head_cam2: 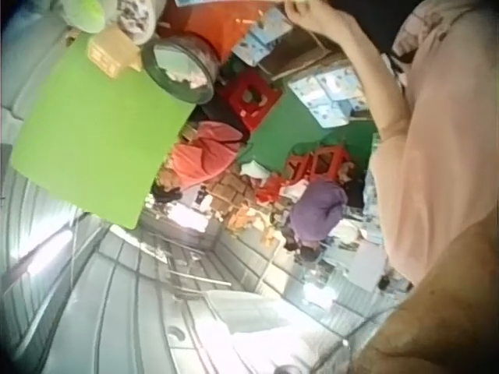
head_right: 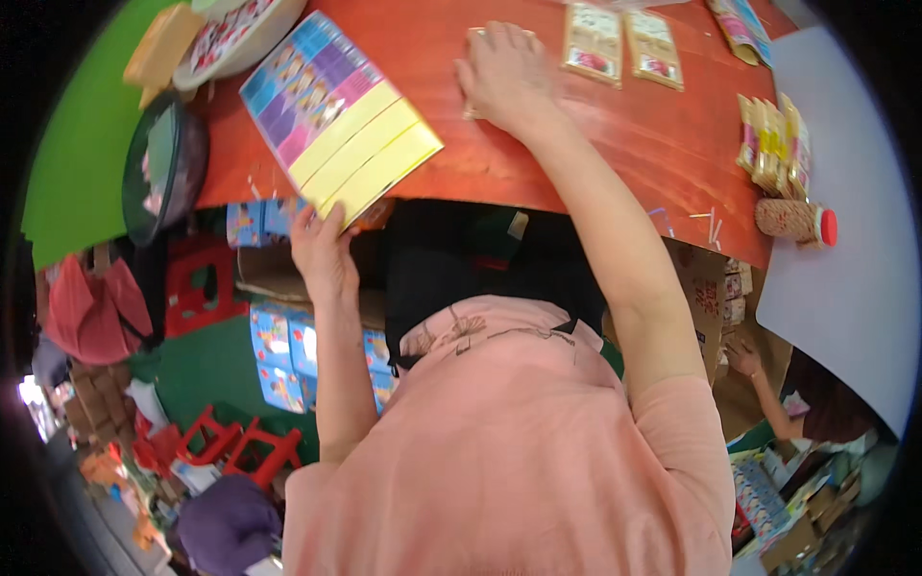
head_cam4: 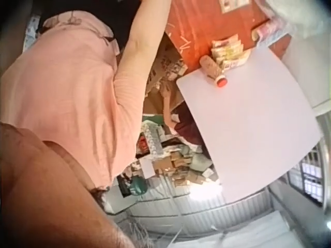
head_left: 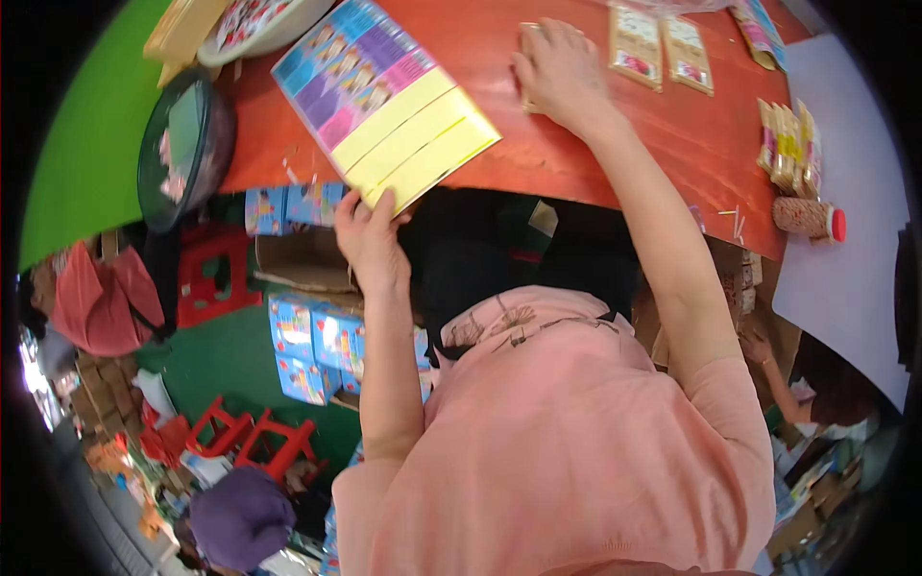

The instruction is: Packaging small items into plastic trays and applying adhesive labels.

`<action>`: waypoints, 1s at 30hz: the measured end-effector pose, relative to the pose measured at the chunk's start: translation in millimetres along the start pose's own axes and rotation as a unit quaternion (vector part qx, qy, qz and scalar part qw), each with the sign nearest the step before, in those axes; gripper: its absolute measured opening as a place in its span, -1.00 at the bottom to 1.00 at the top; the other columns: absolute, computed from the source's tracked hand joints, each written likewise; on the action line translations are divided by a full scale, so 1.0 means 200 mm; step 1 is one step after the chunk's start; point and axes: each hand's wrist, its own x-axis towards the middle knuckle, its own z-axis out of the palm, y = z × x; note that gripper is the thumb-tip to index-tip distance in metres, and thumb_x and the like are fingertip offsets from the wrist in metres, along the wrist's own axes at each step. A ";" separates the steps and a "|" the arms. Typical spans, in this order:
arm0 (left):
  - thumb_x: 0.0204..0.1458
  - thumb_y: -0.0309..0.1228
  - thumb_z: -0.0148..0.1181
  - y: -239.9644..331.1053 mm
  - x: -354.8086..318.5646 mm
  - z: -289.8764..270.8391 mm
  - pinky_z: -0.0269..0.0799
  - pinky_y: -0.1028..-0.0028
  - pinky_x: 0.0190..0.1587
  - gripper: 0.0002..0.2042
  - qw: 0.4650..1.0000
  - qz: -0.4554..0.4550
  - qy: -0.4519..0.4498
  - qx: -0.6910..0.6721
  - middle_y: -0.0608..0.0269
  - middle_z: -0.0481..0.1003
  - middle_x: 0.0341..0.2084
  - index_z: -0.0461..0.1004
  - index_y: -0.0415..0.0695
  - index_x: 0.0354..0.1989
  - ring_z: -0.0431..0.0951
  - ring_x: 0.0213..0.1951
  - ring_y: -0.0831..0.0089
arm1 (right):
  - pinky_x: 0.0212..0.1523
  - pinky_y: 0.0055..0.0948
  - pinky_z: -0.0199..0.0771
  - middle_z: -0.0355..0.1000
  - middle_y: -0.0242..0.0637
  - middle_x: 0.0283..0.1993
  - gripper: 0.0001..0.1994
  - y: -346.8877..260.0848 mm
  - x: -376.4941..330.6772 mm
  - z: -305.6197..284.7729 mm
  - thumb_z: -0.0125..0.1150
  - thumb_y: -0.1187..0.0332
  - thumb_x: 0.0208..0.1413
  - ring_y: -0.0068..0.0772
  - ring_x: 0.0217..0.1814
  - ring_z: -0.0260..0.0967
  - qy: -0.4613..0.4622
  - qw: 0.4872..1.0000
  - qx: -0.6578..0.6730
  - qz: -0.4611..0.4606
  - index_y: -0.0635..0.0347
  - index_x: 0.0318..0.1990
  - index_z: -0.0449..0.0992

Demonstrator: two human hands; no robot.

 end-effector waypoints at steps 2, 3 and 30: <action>0.03 -0.63 0.30 0.01 -0.02 -0.03 0.49 0.51 -0.41 -0.43 1.000 -0.016 -0.020 0.008 0.01 0.55 -0.19 0.10 -0.31 0.15 0.58 -0.34 0.39 | 0.22 -0.03 0.25 0.35 -0.04 0.17 -0.57 -0.01 -0.10 -0.03 0.12 0.11 0.21 0.01 0.28 0.26 0.046 0.999 -0.004 -0.028 0.14 0.14 0.43; 0.02 -0.63 0.30 0.01 -0.05 -0.04 0.49 0.52 -0.41 -0.41 0.999 -0.024 -0.033 0.013 0.01 0.55 -0.18 0.08 -0.31 0.16 0.58 -0.33 0.39 | 0.22 -0.03 0.25 0.35 -0.04 0.17 -0.57 -0.02 -0.14 -0.05 0.12 0.11 0.21 0.01 0.28 0.26 0.038 0.999 0.004 -0.037 0.14 0.14 0.43; 0.11 -0.51 0.28 0.07 0.06 -0.08 0.47 0.57 -0.20 -0.80 0.992 -0.081 -0.073 -0.060 0.26 0.59 -0.26 0.56 -0.32 -0.11 0.57 -0.30 0.55 | -0.12 -0.22 0.48 0.48 -0.14 -0.22 -0.89 -0.86 -0.17 -0.04 0.16 0.47 0.15 -0.05 -0.15 0.46 -0.073 0.906 0.391 -0.146 0.32 -0.23 0.54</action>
